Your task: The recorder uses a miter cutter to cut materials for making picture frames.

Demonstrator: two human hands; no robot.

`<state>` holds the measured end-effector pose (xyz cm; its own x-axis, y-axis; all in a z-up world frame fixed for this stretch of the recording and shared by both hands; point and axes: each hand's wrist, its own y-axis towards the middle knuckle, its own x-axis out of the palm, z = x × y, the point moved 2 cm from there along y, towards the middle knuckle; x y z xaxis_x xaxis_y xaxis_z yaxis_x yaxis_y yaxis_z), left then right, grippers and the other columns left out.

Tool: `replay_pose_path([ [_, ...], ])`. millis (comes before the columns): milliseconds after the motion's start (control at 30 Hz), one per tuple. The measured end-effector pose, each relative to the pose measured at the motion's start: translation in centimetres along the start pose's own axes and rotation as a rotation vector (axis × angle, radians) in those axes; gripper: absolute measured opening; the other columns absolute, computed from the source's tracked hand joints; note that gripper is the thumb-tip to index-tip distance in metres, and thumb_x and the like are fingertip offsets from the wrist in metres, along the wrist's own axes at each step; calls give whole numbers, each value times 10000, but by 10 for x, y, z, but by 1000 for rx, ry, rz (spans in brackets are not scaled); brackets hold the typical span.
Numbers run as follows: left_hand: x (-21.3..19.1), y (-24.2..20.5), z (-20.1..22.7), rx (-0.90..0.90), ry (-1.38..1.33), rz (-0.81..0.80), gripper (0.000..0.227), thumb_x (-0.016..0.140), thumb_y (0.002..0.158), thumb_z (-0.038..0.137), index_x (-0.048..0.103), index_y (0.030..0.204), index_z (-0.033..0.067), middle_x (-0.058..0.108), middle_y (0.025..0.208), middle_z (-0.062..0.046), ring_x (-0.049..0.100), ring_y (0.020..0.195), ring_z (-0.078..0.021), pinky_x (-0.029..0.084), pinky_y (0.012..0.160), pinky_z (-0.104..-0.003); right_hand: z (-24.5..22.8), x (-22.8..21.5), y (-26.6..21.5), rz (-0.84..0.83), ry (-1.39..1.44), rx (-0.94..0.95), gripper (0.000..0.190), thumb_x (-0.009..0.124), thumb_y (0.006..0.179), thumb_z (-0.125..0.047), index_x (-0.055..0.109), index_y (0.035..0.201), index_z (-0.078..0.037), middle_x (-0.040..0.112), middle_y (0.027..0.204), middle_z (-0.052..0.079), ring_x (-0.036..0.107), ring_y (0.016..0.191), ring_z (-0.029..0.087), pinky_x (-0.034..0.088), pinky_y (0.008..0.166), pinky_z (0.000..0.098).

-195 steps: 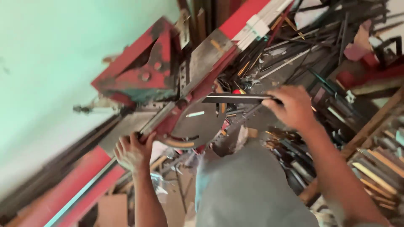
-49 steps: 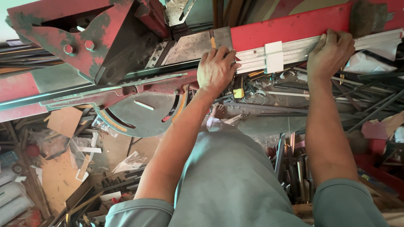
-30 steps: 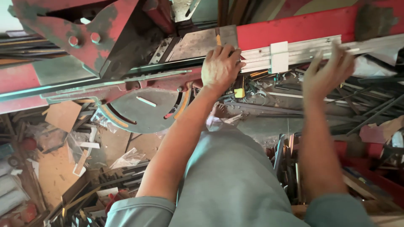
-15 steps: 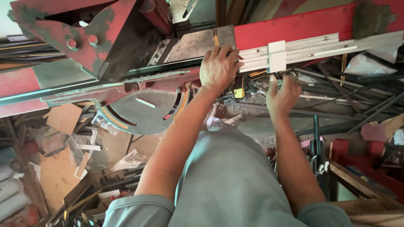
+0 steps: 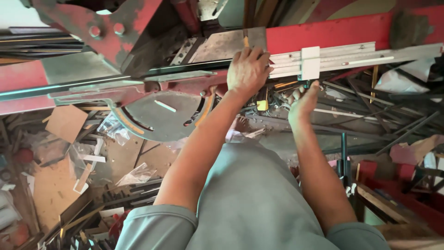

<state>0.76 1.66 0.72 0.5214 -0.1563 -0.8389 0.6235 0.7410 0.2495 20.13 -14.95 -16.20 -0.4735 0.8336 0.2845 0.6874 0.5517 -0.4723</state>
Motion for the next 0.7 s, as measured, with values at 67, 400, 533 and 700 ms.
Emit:
replay_pose_path([
  [67,-3,-1,-2,-2,0,-27,349,773,856,360,704,1131,158,620,1106,-27,586,1088,-272,473,963,-446,2,-4,4,-26,44,57,582,411,1021,-683,457,777,-157,387,605,-15,415,507,183,423,525,358],
  [400,-29,-5,-30,-58,821,-208,590,684,780,332,618,1304,69,604,1283,-164,575,1173,-340,444,989,-555,-4,4,-3,20,54,71,548,441,1000,-651,538,818,-143,467,674,4,466,629,184,486,661,415],
  [533,-11,-6,-44,-292,886,-506,303,644,942,194,685,1194,32,649,1124,-128,657,963,-295,530,664,-444,7,5,5,3,180,89,581,466,983,-710,515,806,-159,435,658,-9,443,609,173,464,655,400],
  [700,-14,-10,-42,-239,824,-403,216,656,876,256,655,1062,145,619,1001,-79,657,904,-269,498,623,-404,12,7,8,-62,326,130,612,453,965,-760,476,777,-178,358,599,-35,370,520,169,438,638,389],
])
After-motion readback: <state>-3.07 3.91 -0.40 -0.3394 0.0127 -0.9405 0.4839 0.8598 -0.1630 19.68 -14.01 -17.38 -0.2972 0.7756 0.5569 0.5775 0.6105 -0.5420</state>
